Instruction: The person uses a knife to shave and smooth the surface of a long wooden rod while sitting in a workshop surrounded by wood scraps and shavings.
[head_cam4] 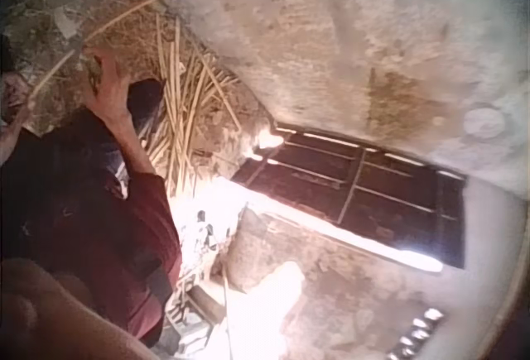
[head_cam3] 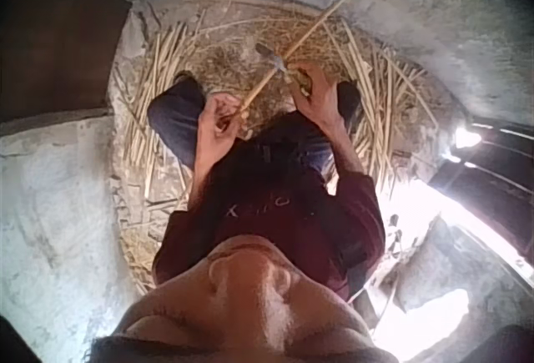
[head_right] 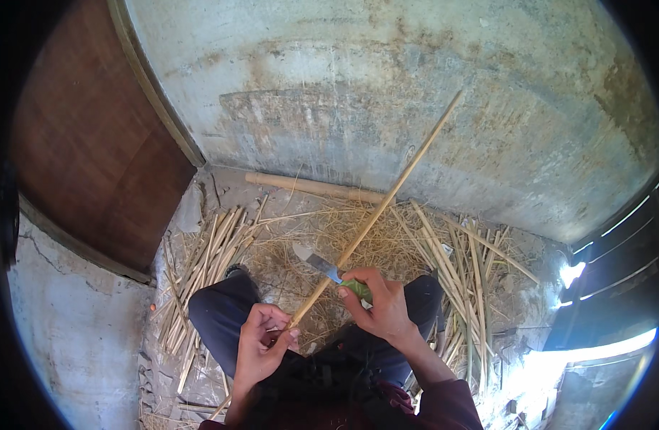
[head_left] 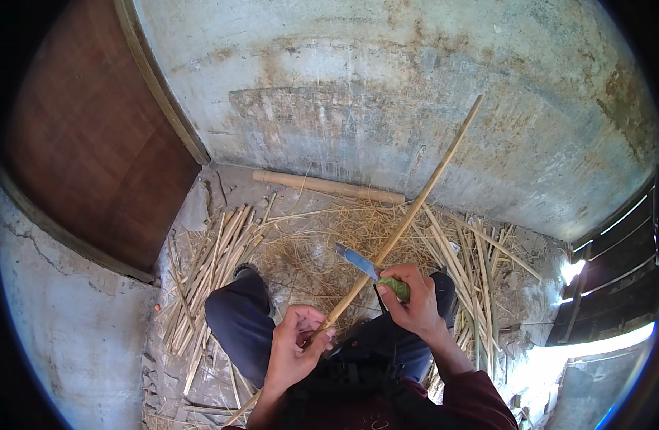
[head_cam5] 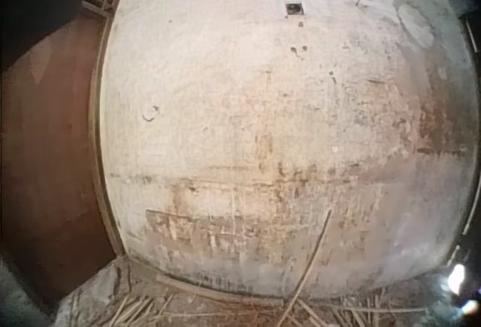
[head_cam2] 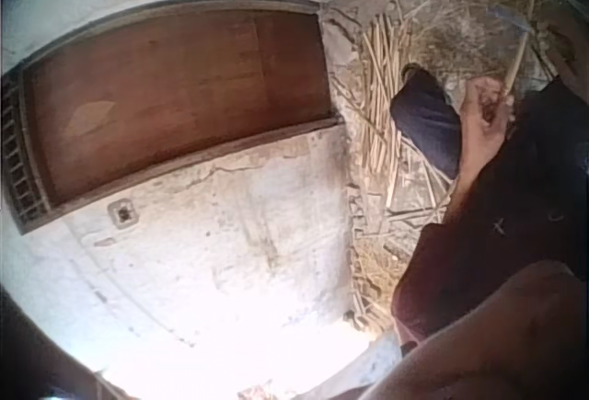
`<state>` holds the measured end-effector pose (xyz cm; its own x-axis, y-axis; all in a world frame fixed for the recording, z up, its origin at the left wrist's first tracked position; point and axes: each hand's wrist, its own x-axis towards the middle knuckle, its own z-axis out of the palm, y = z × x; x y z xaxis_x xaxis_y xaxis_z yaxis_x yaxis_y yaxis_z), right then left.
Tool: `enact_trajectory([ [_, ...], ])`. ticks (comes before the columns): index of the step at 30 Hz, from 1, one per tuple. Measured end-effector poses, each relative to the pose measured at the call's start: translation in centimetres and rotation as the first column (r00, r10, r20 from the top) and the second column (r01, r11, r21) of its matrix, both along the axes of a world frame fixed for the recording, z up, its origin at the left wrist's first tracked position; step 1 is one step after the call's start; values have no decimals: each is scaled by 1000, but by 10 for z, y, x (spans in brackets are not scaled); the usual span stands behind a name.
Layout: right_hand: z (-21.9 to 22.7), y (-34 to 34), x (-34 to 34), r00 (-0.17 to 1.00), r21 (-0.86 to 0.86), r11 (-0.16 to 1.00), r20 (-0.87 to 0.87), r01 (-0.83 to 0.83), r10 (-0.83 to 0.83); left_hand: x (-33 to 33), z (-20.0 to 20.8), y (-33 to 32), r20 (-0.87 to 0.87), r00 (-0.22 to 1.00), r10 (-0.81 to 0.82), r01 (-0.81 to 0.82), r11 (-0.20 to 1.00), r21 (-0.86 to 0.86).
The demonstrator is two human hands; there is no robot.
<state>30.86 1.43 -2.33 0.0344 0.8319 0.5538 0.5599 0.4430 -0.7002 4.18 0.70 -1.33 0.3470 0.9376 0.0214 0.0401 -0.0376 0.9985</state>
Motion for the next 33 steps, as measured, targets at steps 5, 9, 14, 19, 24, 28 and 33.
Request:
enact_trajectory([
  [5,-2,-1,-9,999,-49,998,-32,-33,31,8,-1,3,146,989,8,10,992,-124],
  [9,-1,0,-16,992,-127,990,-118,-64,49,10,1,5,139,990,15,2,993,-119],
  [14,2,0,-25,987,-22,993,-115,-114,111,13,1,7,103,993,64,-58,997,-60],
  [19,-2,-7,-35,975,-52,975,31,-216,218,16,-1,7,94,989,113,-113,994,-4],
  [24,-8,-13,-43,974,27,976,74,-218,216,16,3,6,67,989,132,-135,990,42],
  [28,-9,-11,-40,979,36,981,83,-189,186,12,0,2,58,987,150,-153,987,53],
  [33,-1,-9,-36,976,64,981,125,-186,177,13,3,1,10,984,176,-176,982,69],
])
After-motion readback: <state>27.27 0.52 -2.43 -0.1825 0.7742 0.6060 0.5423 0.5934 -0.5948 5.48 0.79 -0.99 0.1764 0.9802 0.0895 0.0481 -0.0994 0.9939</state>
